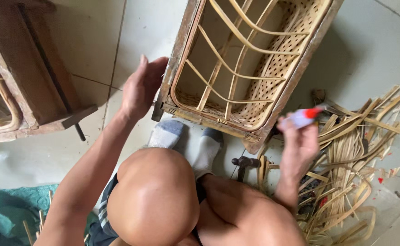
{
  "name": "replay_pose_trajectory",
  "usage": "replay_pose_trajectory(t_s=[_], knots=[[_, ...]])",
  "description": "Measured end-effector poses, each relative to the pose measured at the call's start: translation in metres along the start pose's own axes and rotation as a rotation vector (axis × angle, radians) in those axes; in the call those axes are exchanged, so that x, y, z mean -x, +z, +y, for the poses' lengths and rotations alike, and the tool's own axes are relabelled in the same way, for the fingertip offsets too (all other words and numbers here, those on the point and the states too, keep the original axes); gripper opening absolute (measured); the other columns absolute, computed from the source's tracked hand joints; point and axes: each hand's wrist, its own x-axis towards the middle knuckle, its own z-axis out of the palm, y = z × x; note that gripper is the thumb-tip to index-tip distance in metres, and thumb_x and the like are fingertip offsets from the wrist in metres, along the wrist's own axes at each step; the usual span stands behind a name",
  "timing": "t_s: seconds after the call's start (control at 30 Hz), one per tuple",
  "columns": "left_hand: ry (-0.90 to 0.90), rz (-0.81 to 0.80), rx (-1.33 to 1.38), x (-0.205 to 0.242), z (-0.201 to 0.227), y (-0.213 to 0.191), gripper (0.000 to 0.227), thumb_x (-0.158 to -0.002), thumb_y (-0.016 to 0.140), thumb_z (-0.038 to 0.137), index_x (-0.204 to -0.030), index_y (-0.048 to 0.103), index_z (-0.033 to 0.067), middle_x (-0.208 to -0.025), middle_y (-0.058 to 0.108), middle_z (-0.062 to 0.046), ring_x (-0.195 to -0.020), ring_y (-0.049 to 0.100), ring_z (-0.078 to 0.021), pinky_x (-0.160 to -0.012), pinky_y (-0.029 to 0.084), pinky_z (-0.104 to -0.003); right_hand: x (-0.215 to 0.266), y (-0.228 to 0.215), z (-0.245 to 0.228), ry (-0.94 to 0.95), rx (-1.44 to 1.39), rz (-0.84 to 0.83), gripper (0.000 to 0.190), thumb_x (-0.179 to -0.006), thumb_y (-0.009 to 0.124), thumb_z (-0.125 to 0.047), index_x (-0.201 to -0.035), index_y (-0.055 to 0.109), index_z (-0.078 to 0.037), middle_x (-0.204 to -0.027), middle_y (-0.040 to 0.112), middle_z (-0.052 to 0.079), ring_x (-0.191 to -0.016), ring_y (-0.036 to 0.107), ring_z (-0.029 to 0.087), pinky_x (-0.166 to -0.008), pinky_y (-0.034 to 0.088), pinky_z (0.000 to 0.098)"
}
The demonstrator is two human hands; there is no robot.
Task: The person repairs a woven basket by hammering its frame, applying glue to the joints, and using a knife to trim excess material. The person works on the basket while sitting on the floor.
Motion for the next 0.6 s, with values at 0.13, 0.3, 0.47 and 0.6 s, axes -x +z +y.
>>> replay_pose_trajectory(t_s=[0.13,0.3,0.47,0.6], knots=[[0.039,-0.017,-0.062,-0.019,0.008,-0.012,0.079,-0.103,0.038,0.056,-0.149,0.045,-0.0086,-0.157,0.048,-0.024,-0.149,0.045,-0.0316,-0.124,0.034,-0.044,-0.038,-0.036,0.045,0.075,-0.106,0.154,0.025,-0.105,0.067,-0.01,-0.127,0.057,-0.003,-0.126,0.069,0.014,-0.113,0.073,0.018,-0.097,0.064,0.0332],[0.071,-0.085,-0.255,-0.098,0.029,-0.006,0.084,-0.102,0.037,0.06,-0.153,0.039,-0.0059,-0.159,0.043,-0.022,-0.151,0.04,-0.0308,-0.125,0.028,-0.043,-0.122,-0.058,0.166,-0.036,0.302,0.198,0.019,-0.102,0.071,-0.005,-0.119,0.063,-0.001,-0.115,0.074,0.011,-0.106,0.072,0.018,-0.096,0.059,0.0345],[0.073,-0.14,-0.312,-0.193,0.051,0.022,0.087,-0.1,0.038,0.064,-0.153,0.039,-0.0056,-0.16,0.044,-0.024,-0.152,0.041,-0.032,-0.125,0.029,-0.045,-0.185,-0.052,0.248,-0.029,0.039,0.352,0.023,-0.099,0.076,-0.009,-0.115,0.067,0.004,-0.101,0.073,0.009,-0.091,0.067,0.016,-0.081,0.057,0.0331],[0.019,-0.168,-0.354,-0.25,0.053,0.031,0.085,-0.103,0.031,0.064,-0.152,0.043,-0.004,-0.152,0.049,-0.027,-0.141,0.053,-0.03,-0.115,0.042,-0.044,-0.169,-0.025,0.239,-0.01,0.251,0.344,0.033,-0.096,0.077,-0.012,-0.123,0.061,0.001,-0.106,0.069,0.009,-0.094,0.064,0.016,-0.083,0.055,0.0327]])
